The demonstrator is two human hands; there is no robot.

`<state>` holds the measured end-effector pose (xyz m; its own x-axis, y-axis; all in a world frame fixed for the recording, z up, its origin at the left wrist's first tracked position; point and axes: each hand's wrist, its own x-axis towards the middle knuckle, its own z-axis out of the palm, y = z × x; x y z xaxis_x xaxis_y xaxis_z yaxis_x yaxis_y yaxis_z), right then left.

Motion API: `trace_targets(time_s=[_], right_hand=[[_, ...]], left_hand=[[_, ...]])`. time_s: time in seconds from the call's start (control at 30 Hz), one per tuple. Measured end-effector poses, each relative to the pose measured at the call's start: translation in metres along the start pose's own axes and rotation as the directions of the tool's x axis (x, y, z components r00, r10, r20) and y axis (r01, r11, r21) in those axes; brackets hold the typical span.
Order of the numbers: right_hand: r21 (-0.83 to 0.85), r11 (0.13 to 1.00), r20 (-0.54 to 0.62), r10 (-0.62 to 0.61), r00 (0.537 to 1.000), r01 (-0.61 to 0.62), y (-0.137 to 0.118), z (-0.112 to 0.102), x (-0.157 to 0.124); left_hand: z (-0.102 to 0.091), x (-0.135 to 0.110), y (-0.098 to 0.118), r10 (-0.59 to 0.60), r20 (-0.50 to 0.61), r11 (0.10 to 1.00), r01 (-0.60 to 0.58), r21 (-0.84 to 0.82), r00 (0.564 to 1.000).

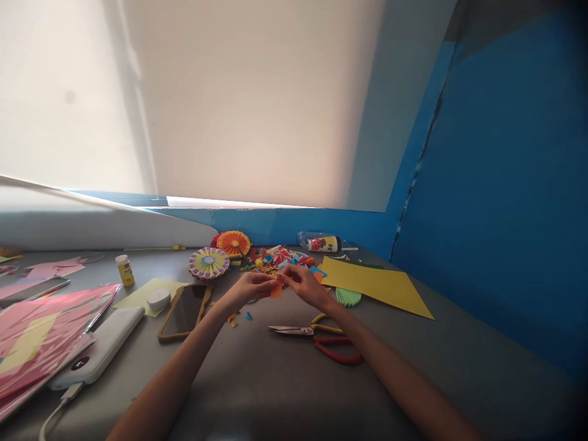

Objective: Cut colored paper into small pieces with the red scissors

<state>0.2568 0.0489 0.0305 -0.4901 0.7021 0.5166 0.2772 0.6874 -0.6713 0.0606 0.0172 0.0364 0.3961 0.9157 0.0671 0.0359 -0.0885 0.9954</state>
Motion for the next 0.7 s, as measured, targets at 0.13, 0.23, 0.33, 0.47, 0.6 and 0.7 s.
trace_targets(time_s=[0.13, 0.23, 0.33, 0.47, 0.6, 0.7], right_hand=[[0.015, 1.0, 0.002, 0.009, 1.0, -0.009, 0.001, 0.0, 0.001], [0.035, 0.999, -0.01, 0.034, 0.999, -0.034, 0.0, -0.001, 0.001], [0.057, 0.997, -0.001, 0.049, 0.999, -0.048, -0.002, 0.001, 0.0], [0.055, 0.997, -0.01, 0.06, 0.998, -0.059, -0.002, 0.005, 0.001], [0.109, 0.992, -0.029, 0.067, 0.997, -0.064, 0.006, 0.007, 0.003], [0.179, 0.978, -0.019, 0.108, 0.994, -0.103, 0.009, 0.005, 0.005]], left_hand=[[0.0, 0.001, -0.002, -0.014, -0.053, 1.0, 0.013, -0.023, 0.999], [-0.001, 0.001, -0.002, -0.023, -0.068, 0.999, 0.021, -0.031, 0.997], [0.0, 0.001, -0.002, -0.019, -0.066, 0.999, 0.017, -0.029, 0.998], [0.002, 0.0, -0.001, 0.009, -0.051, 1.0, -0.009, 0.006, 0.999], [0.005, -0.002, 0.001, 0.067, -0.045, 0.99, -0.061, 0.124, 0.997], [0.008, -0.002, 0.002, 0.105, -0.051, 0.985, -0.097, 0.143, 0.993]])
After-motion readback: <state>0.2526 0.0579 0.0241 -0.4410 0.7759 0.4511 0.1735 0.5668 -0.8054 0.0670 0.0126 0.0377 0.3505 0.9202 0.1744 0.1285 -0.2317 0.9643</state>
